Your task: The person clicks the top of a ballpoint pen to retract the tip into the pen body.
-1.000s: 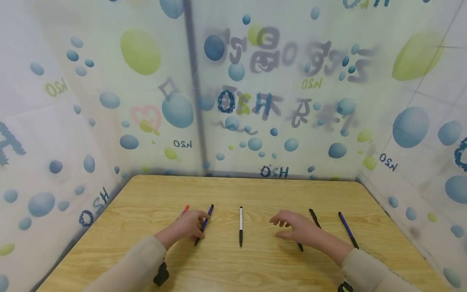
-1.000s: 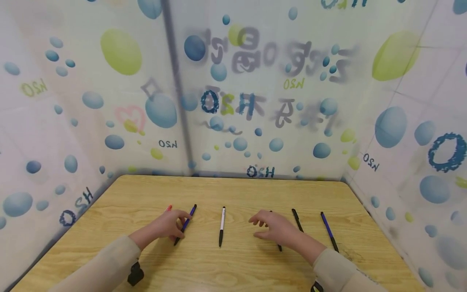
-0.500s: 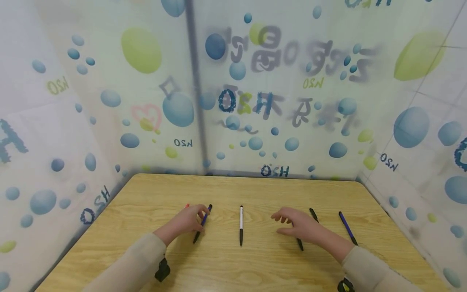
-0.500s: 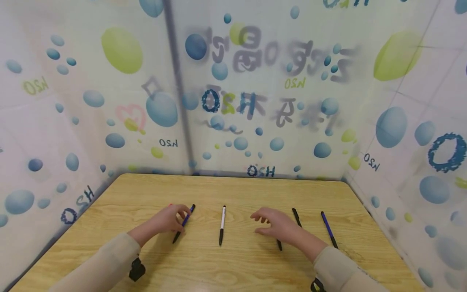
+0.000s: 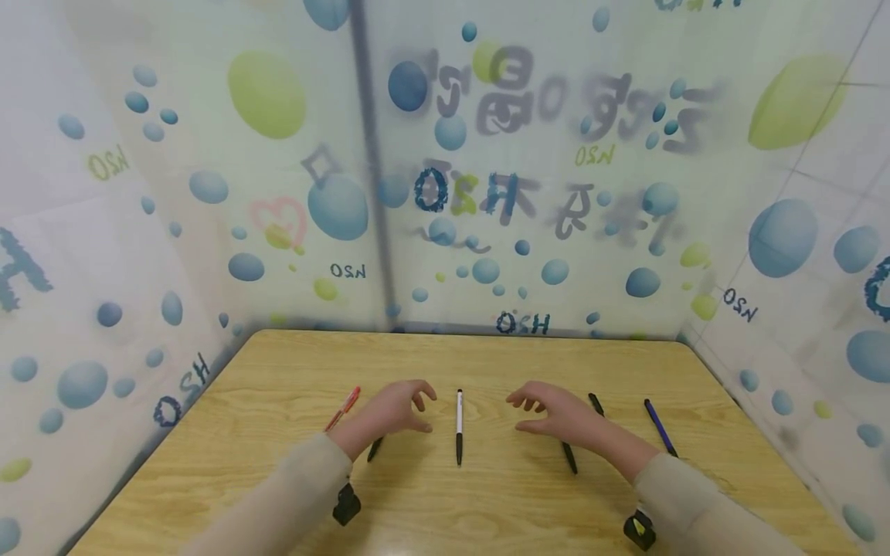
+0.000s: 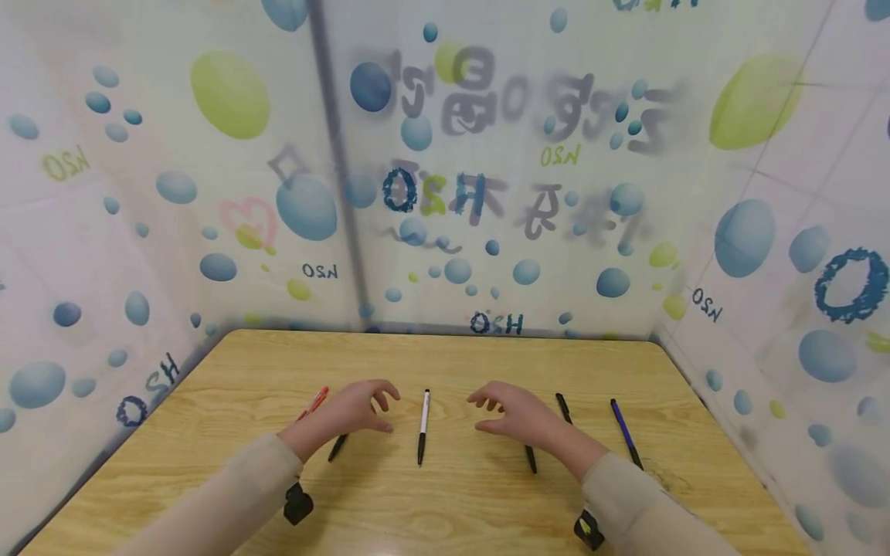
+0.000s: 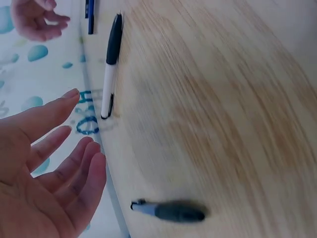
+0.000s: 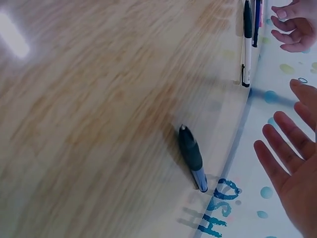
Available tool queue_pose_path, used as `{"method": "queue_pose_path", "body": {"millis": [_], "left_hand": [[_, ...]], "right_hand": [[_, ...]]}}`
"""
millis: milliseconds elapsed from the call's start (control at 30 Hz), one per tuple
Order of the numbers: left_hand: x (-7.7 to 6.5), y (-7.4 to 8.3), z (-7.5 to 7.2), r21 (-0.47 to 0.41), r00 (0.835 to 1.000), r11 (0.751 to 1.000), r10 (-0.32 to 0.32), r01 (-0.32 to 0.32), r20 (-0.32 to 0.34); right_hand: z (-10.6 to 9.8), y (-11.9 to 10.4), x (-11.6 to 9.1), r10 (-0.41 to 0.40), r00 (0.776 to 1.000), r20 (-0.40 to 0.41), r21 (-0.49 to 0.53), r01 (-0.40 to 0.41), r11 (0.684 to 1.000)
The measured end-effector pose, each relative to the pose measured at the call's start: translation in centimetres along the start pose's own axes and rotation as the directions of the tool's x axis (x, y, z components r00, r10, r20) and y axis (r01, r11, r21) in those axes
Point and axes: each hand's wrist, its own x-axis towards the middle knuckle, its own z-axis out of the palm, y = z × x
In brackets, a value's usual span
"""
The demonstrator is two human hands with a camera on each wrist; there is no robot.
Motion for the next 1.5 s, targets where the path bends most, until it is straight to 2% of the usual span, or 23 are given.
{"method": "queue_pose_path", "body": {"millis": [233, 333, 600, 767, 833, 967, 1067, 1200, 1333, 1500], "left_hand": [[0.9, 1.9, 2.0, -0.021, 0.999, 1.000, 0.011, -0.010, 0.047], [1.1, 2.5, 2.9, -0.003, 0.998, 1.000, 0.013, -0.012, 0.068], [1.8, 3.0, 4.6, 0.111, 0.993, 0.992, 0.055, -0.067, 0.105], [2.2, 3.0, 5.4, 0.212, 0.991, 0.971, 0.093, -0.112, 0.095], [2.3, 3.0, 5.6, 0.225, 0.991, 0.967, 0.099, -0.118, 0.095], [2.4, 3.2, 5.5, 0.219, 0.988, 0.968, 0.098, -0.122, 0.117], [2.4, 3.5, 5.4, 0.199, 0.985, 0.975, 0.069, -0.100, 0.158], [2.4, 3.9, 5.1, 0.129, 0.976, 0.990, 0.026, -0.055, 0.215], [2.2, 4.1, 4.7, 0.058, 0.968, 0.998, 0.014, -0.030, 0.250], [1.9, 4.3, 3.5, -0.010, 0.968, 1.000, 0.014, -0.012, 0.249]], "right_hand": [[0.2, -0.5, 0.6, 0.021, 0.999, 0.036, 0.028, -0.022, 0.999], [0.3, -0.6, 0.7, 0.028, 0.998, 0.051, 0.045, -0.030, 0.999], [0.7, -0.5, 0.9, 0.036, 0.996, 0.085, 0.040, -0.039, 0.998], [0.7, -0.4, 0.9, 0.034, 0.993, 0.112, 0.056, -0.041, 0.998], [0.8, -0.4, 1.0, 0.031, 0.992, 0.121, 0.057, -0.038, 0.998], [0.8, -0.5, 1.2, 0.023, 0.991, 0.130, 0.053, -0.030, 0.998], [0.9, -0.5, 1.3, 0.020, 0.991, 0.129, 0.050, -0.027, 0.998], [0.9, -0.6, 1.5, 0.024, 0.993, 0.116, 0.049, -0.030, 0.998], [0.8, -0.8, 1.8, 0.018, 0.996, 0.090, 0.056, -0.023, 0.998], [0.1, -1.0, 2.2, -0.019, 0.998, 0.053, 0.079, 0.015, 0.997]]}}
